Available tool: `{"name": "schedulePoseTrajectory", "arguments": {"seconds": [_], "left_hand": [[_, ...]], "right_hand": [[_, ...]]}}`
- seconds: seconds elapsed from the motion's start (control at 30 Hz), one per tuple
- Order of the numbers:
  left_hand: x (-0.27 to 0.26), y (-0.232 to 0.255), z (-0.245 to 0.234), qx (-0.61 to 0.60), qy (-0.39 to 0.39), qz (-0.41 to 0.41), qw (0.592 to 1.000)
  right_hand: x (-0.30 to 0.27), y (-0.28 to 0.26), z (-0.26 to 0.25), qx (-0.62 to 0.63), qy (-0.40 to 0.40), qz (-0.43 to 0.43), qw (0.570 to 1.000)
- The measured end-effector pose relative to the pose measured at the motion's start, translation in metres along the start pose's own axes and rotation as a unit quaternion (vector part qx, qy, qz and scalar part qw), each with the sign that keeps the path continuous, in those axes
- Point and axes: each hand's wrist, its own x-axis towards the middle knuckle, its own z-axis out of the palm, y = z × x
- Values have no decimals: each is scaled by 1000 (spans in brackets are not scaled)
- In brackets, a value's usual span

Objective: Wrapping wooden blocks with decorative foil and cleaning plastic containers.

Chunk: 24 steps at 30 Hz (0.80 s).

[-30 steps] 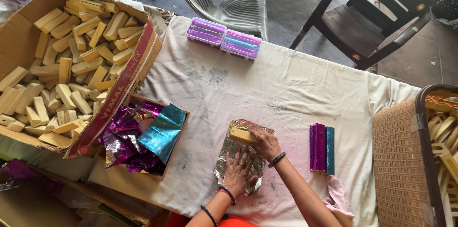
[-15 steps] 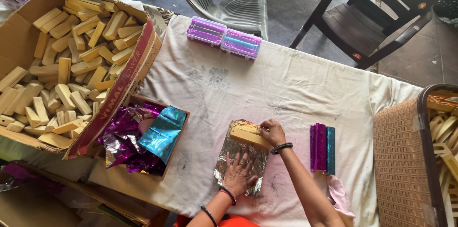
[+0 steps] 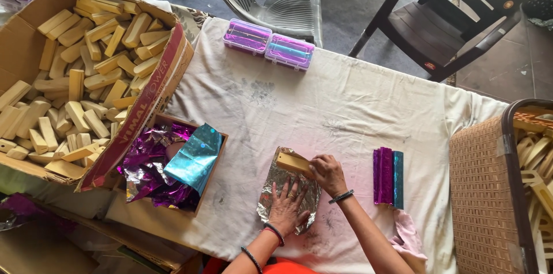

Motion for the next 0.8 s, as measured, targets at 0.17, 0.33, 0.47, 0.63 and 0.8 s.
{"name": "schedulePoseTrajectory", "arguments": {"seconds": [0.17,0.33,0.47,0.63,0.8], "left_hand": [[5,2,-26,-44,-42,-15,998],[24,-21,-34,-132,18,-37,990],[59,-60,-28,-200,97,-138,965],[92,-80,-83,-133,152,-118,972],[113,-91,-66,-46,155,-9,987]], "right_hand": [[-13,-11,-11,-49,28,-75,996],[-25,-7,-8,-89,69,-109,988],[-27,-14,-11,-103,90,-115,984],[-25,-24,-16,-113,106,-114,981],[-26,-25,-14,-129,109,-108,980]]}}
